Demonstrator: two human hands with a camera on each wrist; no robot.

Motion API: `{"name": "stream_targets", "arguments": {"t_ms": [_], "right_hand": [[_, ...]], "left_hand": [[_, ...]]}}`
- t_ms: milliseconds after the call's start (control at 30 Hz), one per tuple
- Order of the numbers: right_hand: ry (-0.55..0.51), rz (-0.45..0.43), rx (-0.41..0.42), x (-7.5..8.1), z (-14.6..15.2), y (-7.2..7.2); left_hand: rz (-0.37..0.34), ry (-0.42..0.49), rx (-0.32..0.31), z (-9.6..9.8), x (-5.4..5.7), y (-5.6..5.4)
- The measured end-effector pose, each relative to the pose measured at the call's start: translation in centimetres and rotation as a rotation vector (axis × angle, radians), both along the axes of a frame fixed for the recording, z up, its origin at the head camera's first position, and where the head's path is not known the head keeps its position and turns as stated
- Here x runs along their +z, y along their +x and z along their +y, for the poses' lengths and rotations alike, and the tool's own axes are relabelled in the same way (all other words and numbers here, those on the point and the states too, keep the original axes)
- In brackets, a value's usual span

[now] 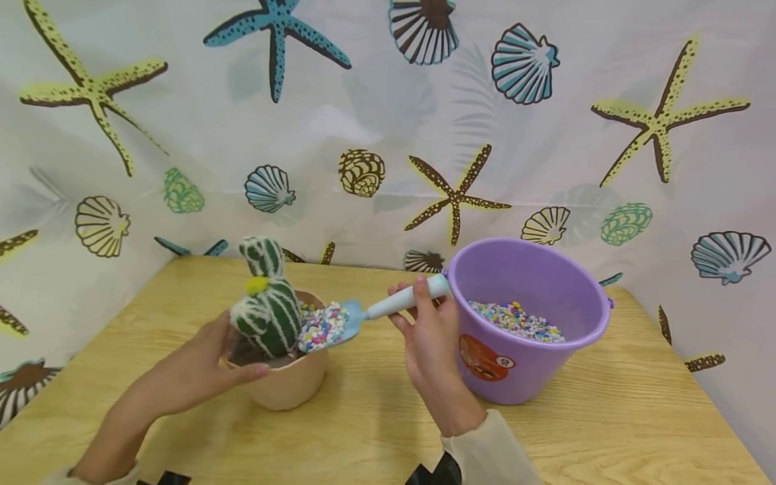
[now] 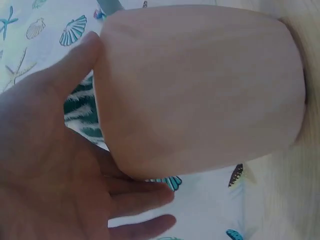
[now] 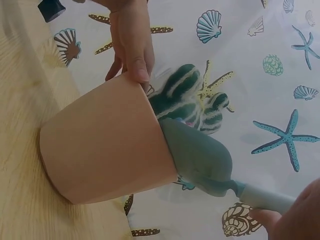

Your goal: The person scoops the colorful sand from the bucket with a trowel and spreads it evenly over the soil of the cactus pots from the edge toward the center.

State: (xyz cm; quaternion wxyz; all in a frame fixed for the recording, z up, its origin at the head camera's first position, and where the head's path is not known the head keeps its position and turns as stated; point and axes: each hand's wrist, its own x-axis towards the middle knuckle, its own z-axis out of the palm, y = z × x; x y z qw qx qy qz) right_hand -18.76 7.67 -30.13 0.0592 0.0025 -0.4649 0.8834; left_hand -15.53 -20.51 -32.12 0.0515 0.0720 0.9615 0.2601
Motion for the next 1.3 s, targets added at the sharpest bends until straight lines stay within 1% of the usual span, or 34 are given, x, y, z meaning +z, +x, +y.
{"name": "stream_targets", "arguments": {"t_ms": [67,167,333,400,433,500,633,700,733,800,833,967,1067,1200,1300], "right_hand": [[0.008,0.009,-0.002,0.1,-0.1,-0.1],[0.026,0.012,0.005,0.2,-0.2,-0.1],[0.064,0.010,0.015,0.3,-0.6,-0.2],[0.073,0.011,0.018,0.4,-0.7,-0.2],[0.076,0.014,0.019,0.4,-0.8,-0.3],[0.082,0.020,0.023,0.6,-0.7,-0.3],[0.098,0.023,0.032,0.9,-0.4,-0.5],[0.113,0.018,0.036,1.1,-0.2,-0.6],[0.120,0.014,0.036,1.2,-0.1,-0.6],[0.133,0.012,0.039,1.4,0.1,-0.6],[0.135,0.012,0.039,1.5,0.2,-0.6],[0.140,0.027,0.033,1.7,0.4,-0.6],[0.139,0.038,0.027,1.7,0.5,-0.6],[0.143,0.048,0.026,1.9,0.5,-0.7],[0.152,0.054,0.023,2.1,0.6,-0.8]], "left_hand": [[-0.003,-0.048,0.020,0.4,0.3,0.2],[-0.010,-0.093,0.047,1.0,0.6,0.6],[-0.025,-0.133,0.090,1.7,0.8,0.7],[-0.027,-0.131,0.093,1.8,0.7,0.7],[-0.021,-0.123,0.084,1.7,0.7,0.7],[0.003,-0.076,0.057,1.3,0.6,0.7],[0.070,0.068,-0.061,0.0,0.4,0.5],[0.085,0.128,-0.108,-0.5,0.2,0.3],[0.080,0.145,-0.124,-0.7,0.2,0.2],[0.068,0.144,-0.123,-0.8,0.1,0.1],[0.060,0.131,-0.110,-0.7,0.1,0.1],[0.042,0.013,-0.053,0.0,0.3,0.2],[0.044,-0.044,-0.031,0.4,0.4,0.3],[0.043,-0.045,-0.032,0.5,0.5,0.4],[0.046,-0.018,-0.053,0.3,0.5,0.5]]}}
